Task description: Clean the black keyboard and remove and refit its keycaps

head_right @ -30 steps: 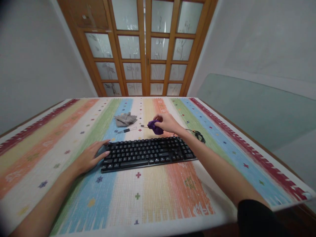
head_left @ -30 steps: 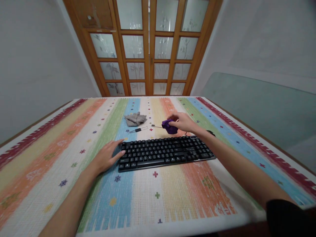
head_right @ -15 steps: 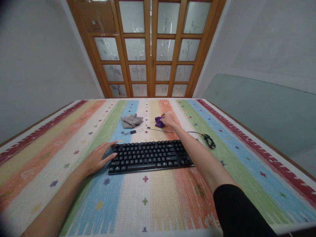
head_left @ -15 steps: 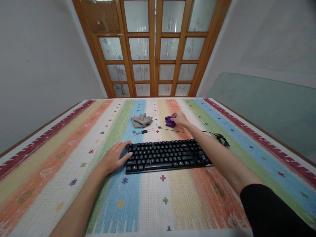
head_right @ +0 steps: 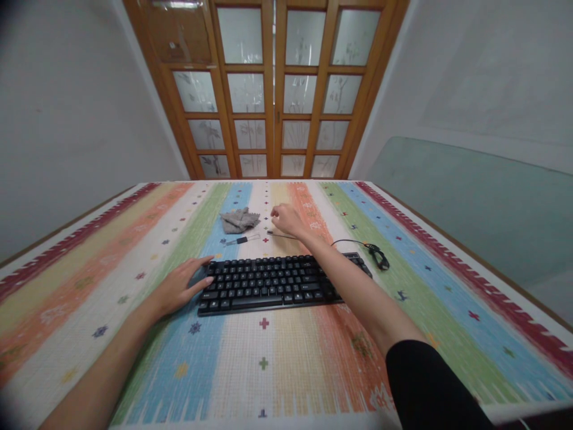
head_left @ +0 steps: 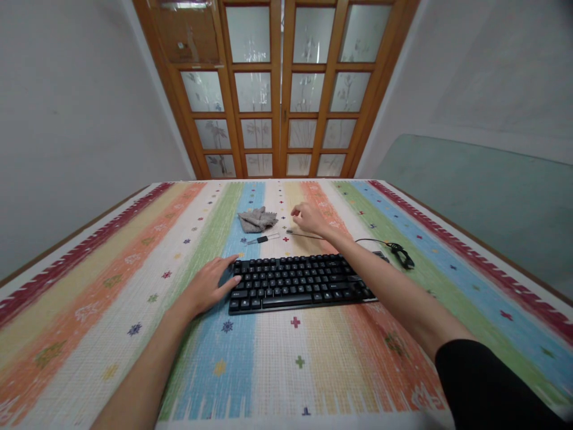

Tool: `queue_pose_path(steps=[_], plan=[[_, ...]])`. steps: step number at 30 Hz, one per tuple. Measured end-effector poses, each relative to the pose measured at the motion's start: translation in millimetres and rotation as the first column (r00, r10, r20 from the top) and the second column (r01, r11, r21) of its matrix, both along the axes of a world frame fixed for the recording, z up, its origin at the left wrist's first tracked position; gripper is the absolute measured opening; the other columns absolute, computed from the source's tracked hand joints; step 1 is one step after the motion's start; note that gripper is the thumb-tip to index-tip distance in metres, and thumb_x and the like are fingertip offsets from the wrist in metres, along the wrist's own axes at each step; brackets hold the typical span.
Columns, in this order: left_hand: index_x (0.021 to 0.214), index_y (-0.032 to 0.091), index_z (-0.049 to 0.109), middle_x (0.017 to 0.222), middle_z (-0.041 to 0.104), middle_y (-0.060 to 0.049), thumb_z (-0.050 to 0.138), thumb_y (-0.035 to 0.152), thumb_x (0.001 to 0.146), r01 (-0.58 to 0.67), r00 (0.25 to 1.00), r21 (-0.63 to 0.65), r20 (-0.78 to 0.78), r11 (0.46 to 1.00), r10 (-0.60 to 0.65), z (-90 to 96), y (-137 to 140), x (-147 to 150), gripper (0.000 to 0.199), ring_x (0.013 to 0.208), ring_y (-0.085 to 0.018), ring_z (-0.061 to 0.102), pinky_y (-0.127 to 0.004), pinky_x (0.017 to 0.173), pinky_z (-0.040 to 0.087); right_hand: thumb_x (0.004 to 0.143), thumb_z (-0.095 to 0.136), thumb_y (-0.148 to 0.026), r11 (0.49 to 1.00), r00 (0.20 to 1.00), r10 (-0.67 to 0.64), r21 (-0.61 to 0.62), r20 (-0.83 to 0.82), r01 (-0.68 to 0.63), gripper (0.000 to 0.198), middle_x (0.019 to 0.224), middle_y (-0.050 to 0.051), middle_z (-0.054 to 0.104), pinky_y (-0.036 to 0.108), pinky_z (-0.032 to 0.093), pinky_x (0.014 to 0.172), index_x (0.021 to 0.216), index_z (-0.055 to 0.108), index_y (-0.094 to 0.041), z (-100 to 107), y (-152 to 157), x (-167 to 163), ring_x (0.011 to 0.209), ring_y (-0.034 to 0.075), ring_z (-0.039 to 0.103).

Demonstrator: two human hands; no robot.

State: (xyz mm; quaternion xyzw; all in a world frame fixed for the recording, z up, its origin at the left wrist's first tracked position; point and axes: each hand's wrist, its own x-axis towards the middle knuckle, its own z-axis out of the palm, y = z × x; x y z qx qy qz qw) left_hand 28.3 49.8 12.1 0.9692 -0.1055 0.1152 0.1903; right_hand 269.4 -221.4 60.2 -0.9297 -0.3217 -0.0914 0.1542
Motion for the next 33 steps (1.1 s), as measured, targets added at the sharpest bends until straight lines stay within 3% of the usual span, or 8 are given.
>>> queue_pose_path(steps=[3, 7, 13, 19, 23, 27, 30, 33], plan=[[0.14, 0.019, 0.055, 0.121, 0.07, -0.013, 0.046, 0.053, 0.098, 0.002, 1.0, -0.009, 0.018, 1.0, -0.002, 0.0, 0, 0, 0.056, 0.112, -0.03, 0.067, -0.045, 0.1, 0.051, 0.087, 0.062, -0.014, 0.979, 0.979, 0.201, -0.037, -0.023, -0.201, 0.022, 0.103, 0.009, 0.075, 0.03, 0.048, 0.089, 0.103, 0.077, -0.015, -5, 29, -21, 0.094, 0.019, 0.065], [0.14, 0.017, 0.055, 0.124, 0.07, -0.014, 0.045, 0.055, 0.097, -0.008, 1.0, -0.018, 0.006, 1.0, 0.008, -0.7, 0, 1, 0.058, 0.114, -0.03, 0.066, -0.047, 0.103, 0.05, 0.086, 0.069, -0.021, 0.938, 0.941, 0.337, -0.079, -0.026, -0.338, 0.02, 0.109, 0.011, 0.073, 0.035, 0.049, 0.09, 0.104, 0.078, -0.019, -19, 64, -42, 0.102, 0.023, 0.064], [0.141, 0.016, 0.055, 0.126, 0.069, -0.014, 0.044, 0.055, 0.097, 0.0, 1.0, -0.026, -0.02, 1.0, -0.001, 3.0, -2, -1, 0.06, 0.117, -0.031, 0.065, -0.047, 0.105, 0.048, 0.088, 0.066, -0.016, 0.907, 0.931, 0.365, -0.228, 0.002, -0.355, 0.019, 0.113, 0.016, 0.069, 0.038, 0.05, 0.087, 0.103, 0.077, -0.016, -31, 83, -49, 0.109, 0.028, 0.06], [0.141, 0.017, 0.056, 0.125, 0.069, -0.013, 0.04, 0.055, 0.099, -0.013, 0.999, -0.037, -0.029, 0.999, 0.012, 4.8, -5, -2, 0.059, 0.116, -0.03, 0.065, -0.047, 0.105, 0.048, 0.089, 0.06, -0.01, 0.943, 0.952, 0.305, -0.141, -0.009, -0.303, 0.018, 0.106, 0.016, 0.074, 0.036, 0.049, 0.084, 0.094, 0.077, -0.016, -27, 82, -52, 0.102, 0.027, 0.064], [0.139, 0.015, 0.057, 0.127, 0.068, -0.014, 0.034, 0.054, 0.101, -0.038, 0.999, -0.043, -0.029, 0.998, 0.037, 1.4, -6, 0, 0.059, 0.119, -0.03, 0.063, -0.047, 0.108, 0.047, 0.09, 0.055, -0.011, 0.949, 0.949, 0.305, 0.104, -0.077, -0.296, 0.019, 0.095, 0.011, 0.076, 0.033, 0.047, 0.083, 0.09, 0.074, -0.015, -10, 78, -57, 0.092, 0.023, 0.067], [0.136, 0.015, 0.058, 0.127, 0.068, -0.013, 0.034, 0.052, 0.101, -0.06, 0.998, -0.07, 0.011, 0.996, 0.061, 1.1, -7, 1, 0.056, 0.12, -0.029, 0.062, -0.047, 0.108, 0.047, 0.088, 0.058, -0.015, 0.913, 0.937, 0.317, 0.313, -0.146, -0.26, 0.012, 0.082, 0.005, 0.073, 0.028, 0.048, 0.076, 0.093, 0.069, -0.014, 6, 73, -71, 0.08, 0.017, 0.069], [0.134, 0.017, 0.06, 0.126, 0.069, -0.012, 0.034, 0.049, 0.101, -0.081, 0.995, -0.123, 0.056, 0.989, 0.088, 2.6, -7, 2, 0.053, 0.12, -0.028, 0.062, -0.047, 0.108, 0.048, 0.082, 0.06, -0.011, 0.794, 0.867, 0.422, 0.569, -0.266, -0.212, 0.012, 0.074, -0.001, 0.069, 0.025, 0.05, 0.071, 0.093, 0.062, -0.015, 12, 70, -85, 0.068, 0.013, 0.069], [0.128, 0.016, 0.062, 0.124, 0.07, -0.012, 0.032, 0.047, 0.102, -0.091, 0.988, -0.182, 0.106, 0.979, 0.112, 3.3, -8, 3, 0.051, 0.119, -0.028, 0.062, -0.049, 0.108, 0.048, 0.079, 0.061, -0.009, 0.706, 0.795, 0.518, 0.683, -0.316, -0.189, 0.012, 0.068, -0.004, 0.066, 0.025, 0.051, 0.069, 0.087, 0.057, -0.018, 13, 72, -99, 0.063, 0.012, 0.069]])
